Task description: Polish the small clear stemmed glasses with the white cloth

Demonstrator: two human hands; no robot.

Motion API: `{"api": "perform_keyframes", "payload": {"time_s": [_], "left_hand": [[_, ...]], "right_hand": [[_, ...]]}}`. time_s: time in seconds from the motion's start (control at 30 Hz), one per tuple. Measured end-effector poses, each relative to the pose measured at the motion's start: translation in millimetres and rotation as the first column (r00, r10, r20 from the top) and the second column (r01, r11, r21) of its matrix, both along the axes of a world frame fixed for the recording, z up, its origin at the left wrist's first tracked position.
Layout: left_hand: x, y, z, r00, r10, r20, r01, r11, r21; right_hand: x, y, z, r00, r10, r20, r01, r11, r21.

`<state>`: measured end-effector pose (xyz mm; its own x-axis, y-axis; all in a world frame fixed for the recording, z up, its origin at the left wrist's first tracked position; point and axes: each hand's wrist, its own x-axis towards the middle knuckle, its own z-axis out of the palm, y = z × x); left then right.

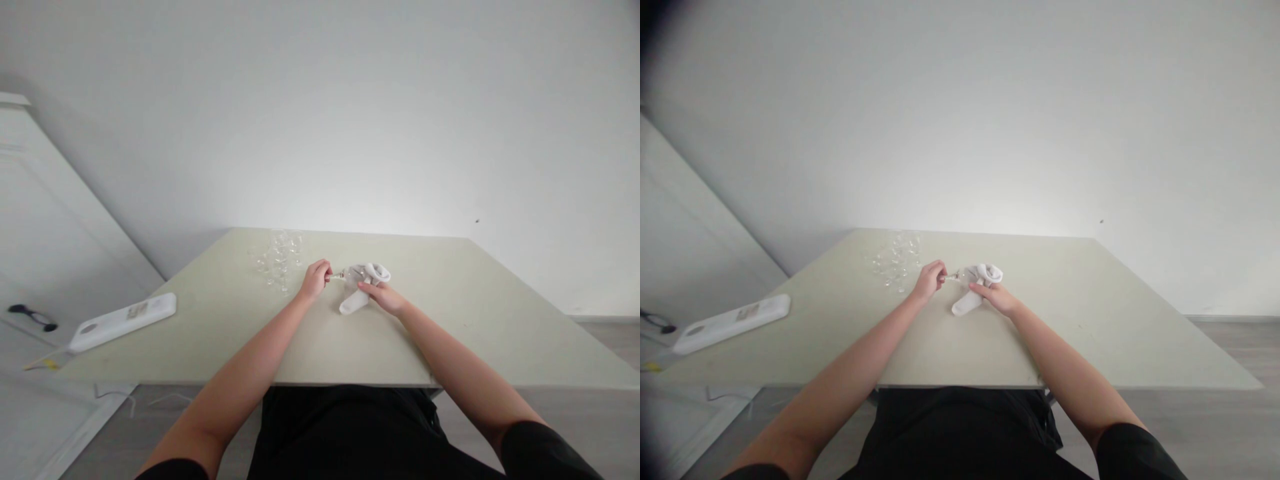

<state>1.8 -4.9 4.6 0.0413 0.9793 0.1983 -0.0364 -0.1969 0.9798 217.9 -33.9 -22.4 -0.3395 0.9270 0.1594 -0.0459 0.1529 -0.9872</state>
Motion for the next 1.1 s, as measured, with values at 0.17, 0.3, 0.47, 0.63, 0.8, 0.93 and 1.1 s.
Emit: {"api": "perform_keyframes", "payload": {"time_s": [0.17, 0.3, 0.47, 0.63, 0.8, 0.93, 1.1], "left_hand": [[-1, -1, 1.7, 0.999, 0.049, 0.015, -0.05, 0.998, 0.035], [-3, 1, 0.9, 0.998, 0.053, 0.022, -0.053, 0.998, 0.021], [0, 3, -1.2, 1.0, -0.017, 0.011, 0.017, 0.999, -0.05], [1, 2, -0.8, 0.999, -0.051, 0.007, 0.051, 0.995, -0.08], [-1, 3, 0.0, 1.0, -0.027, 0.012, 0.028, 0.996, -0.081], [-2, 2, 0.8, 1.0, -0.026, 0.005, 0.026, 0.997, -0.069], [0, 0, 1.7, 0.997, -0.077, -0.018, 0.075, 0.994, -0.075]], "right_hand": [[1, 5, -2.0, 0.989, -0.056, 0.134, 0.057, 0.998, 0.0], [0, 3, 2.1, 0.993, -0.037, 0.111, 0.037, 0.999, 0.005], [-1, 0, 8.0, 0.999, -0.006, -0.034, 0.007, 1.0, 0.008], [0, 1, 5.4, 0.998, -0.001, -0.07, -0.004, 0.997, -0.077], [0, 3, 1.2, 0.999, 0.001, 0.043, 0.0, 1.0, -0.022], [0, 4, 1.4, 0.999, 0.009, 0.046, -0.009, 1.0, -0.005], [-2, 1, 6.7, 0.992, -0.021, -0.121, 0.017, 0.999, -0.036]]}}
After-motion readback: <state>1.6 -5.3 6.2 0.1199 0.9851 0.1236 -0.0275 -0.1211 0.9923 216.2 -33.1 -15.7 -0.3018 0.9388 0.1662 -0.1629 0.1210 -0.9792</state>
